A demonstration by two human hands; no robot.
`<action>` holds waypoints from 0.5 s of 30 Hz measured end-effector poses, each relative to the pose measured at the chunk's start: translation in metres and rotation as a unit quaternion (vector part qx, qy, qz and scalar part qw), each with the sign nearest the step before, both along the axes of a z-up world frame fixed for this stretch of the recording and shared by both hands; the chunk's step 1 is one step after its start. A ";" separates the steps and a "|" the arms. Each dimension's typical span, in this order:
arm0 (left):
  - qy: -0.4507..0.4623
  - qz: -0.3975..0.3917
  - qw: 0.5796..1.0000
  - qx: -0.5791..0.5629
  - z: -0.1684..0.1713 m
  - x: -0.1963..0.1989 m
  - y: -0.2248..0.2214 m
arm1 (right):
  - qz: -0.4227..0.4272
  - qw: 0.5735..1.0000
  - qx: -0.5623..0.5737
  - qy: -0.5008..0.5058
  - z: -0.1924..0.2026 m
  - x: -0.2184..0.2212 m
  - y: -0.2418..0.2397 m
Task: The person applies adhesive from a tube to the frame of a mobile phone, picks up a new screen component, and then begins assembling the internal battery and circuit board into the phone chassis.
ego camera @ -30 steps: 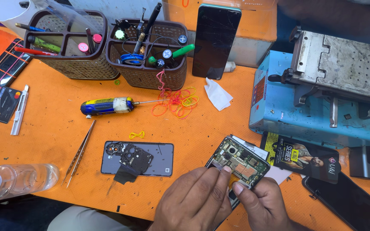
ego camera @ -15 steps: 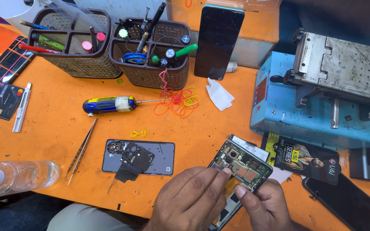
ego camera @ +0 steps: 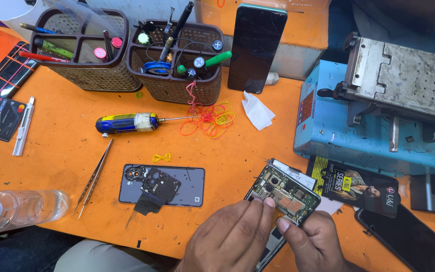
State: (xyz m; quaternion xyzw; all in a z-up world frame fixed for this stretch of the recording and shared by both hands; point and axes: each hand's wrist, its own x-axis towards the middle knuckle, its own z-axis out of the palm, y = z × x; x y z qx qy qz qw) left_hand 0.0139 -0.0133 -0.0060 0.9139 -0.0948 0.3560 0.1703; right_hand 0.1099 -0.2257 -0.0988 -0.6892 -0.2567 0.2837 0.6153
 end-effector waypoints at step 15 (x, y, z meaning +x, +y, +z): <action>-0.013 0.034 0.997 0.065 0.000 -0.001 0.001 | 0.029 0.999 0.035 0.005 -0.008 0.005 -0.002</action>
